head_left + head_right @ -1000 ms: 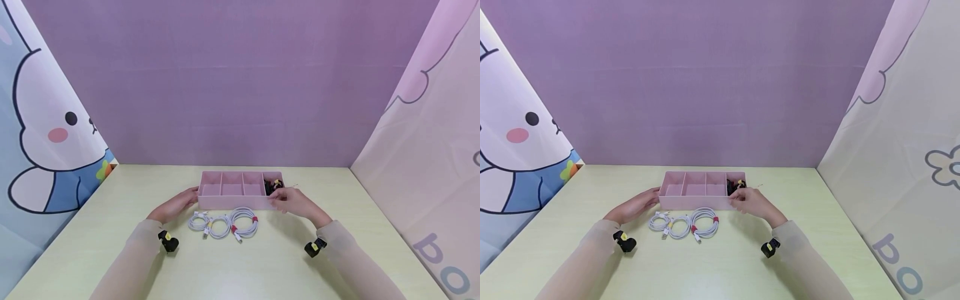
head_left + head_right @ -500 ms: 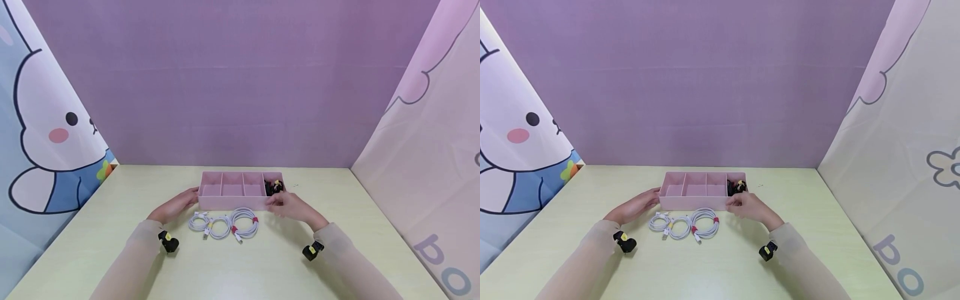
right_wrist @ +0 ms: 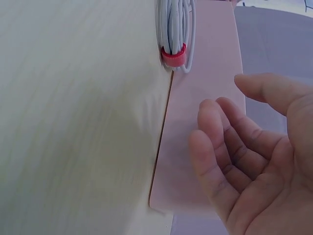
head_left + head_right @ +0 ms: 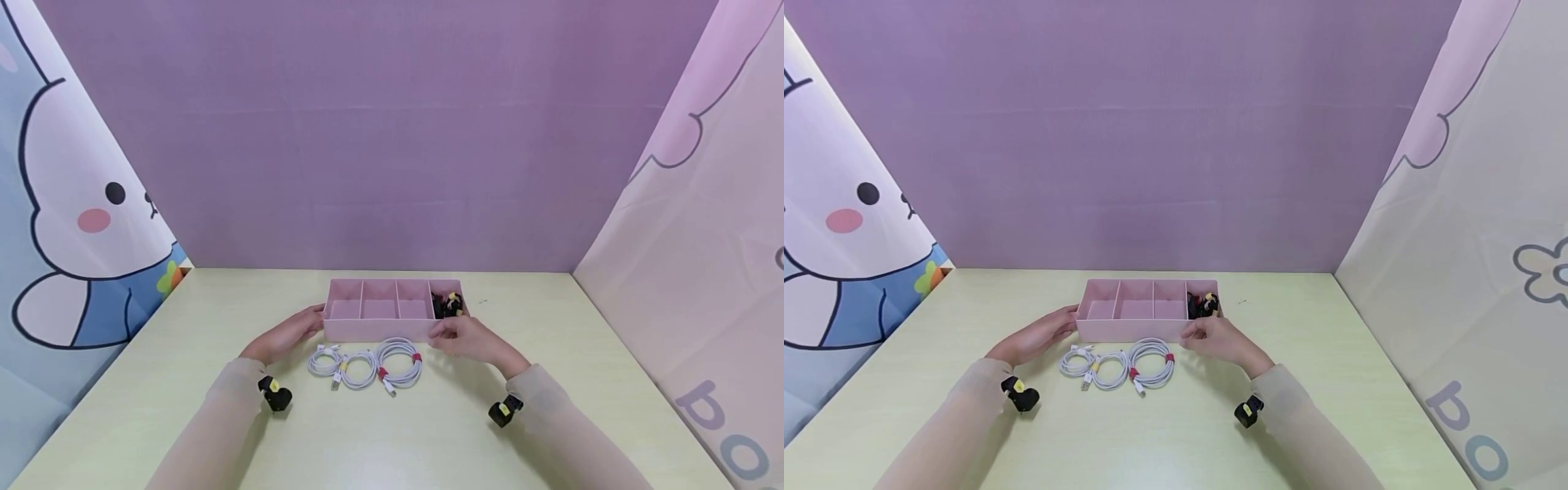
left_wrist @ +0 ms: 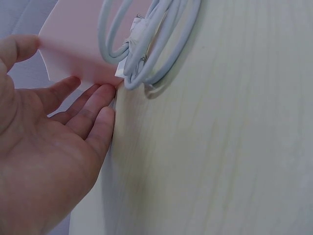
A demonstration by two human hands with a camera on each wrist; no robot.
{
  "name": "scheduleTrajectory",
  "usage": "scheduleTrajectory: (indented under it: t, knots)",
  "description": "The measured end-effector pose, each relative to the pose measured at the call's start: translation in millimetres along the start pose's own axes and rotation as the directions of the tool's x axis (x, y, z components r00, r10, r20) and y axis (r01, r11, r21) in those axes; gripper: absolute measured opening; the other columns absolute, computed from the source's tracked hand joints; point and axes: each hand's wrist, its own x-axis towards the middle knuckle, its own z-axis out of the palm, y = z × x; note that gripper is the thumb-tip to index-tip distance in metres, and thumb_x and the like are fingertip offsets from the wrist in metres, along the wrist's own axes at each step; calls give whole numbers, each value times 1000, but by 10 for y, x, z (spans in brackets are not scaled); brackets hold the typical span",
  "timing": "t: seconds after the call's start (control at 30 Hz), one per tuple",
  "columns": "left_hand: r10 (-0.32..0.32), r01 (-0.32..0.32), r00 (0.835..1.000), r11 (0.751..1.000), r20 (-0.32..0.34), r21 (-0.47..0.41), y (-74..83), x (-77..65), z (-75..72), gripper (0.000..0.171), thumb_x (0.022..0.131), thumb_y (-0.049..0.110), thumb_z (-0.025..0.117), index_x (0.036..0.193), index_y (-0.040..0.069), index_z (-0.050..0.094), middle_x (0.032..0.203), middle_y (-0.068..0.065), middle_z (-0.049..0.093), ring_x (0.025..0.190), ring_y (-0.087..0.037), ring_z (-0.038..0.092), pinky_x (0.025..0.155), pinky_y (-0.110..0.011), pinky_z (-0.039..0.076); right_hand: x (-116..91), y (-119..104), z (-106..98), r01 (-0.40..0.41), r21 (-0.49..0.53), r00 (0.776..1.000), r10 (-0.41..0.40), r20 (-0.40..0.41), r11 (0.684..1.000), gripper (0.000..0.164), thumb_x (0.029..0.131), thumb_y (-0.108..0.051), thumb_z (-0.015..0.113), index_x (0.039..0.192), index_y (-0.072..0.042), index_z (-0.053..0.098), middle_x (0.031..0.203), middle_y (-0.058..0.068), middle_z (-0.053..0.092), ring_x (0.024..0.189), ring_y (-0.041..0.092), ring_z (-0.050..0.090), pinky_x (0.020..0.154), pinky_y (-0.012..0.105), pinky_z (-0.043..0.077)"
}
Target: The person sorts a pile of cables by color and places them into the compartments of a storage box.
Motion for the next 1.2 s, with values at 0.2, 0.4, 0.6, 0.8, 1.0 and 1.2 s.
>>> scheduleTrajectory:
  t: [0.2,0.4,0.6,0.8,1.0,1.2]
  knots:
    - [6,-6,1000,1000,2,-4,-8,-2,7,57,108,24,35,159,4,20,165,-12,21,149,-31,21,122,-43,19,16,9,46,12,-10,1000,-12,-4,1000,23,95,-17,69,109,1,72,92,1,70,75,12,61,65,26,55]
    - [-9,9,1000,1000,-5,-7,0,-9,20,59,108,25,36,159,3,19,164,-13,21,150,-31,21,122,-43,19,25,2,88,19,-33,1000,-19,0,999,23,93,-16,70,109,0,72,91,0,70,76,11,61,65,26,55]
    - [8,-8,1000,1000,-3,-5,27,-24,24,58,108,23,35,159,1,18,163,-16,23,149,-33,22,122,-45,18,40,-8,120,52,-61,999,-52,-1,997,22,92,-14,70,107,2,72,93,1,70,75,11,61,64,25,54]
    - [6,-6,1000,1000,4,3,39,-36,18,58,108,22,34,159,2,18,164,-15,23,149,-32,22,122,-44,18,57,1,160,70,-71,997,-69,23,995,20,91,-12,71,104,2,73,98,4,68,76,10,61,65,25,55]
    - [-4,4,1000,1000,-3,10,24,-32,13,57,108,23,35,159,3,19,164,-13,22,149,-31,22,122,-43,20,46,-10,197,66,-42,997,-64,50,997,21,90,-12,70,104,4,72,92,4,68,69,9,60,61,23,53]
    - [-8,8,1000,1000,-4,5,3,-13,8,58,108,22,36,159,3,19,164,-13,21,149,-32,21,122,-43,19,57,-7,238,68,-46,997,-67,35,997,25,89,-14,74,104,6,72,94,6,68,75,10,59,65,23,53]
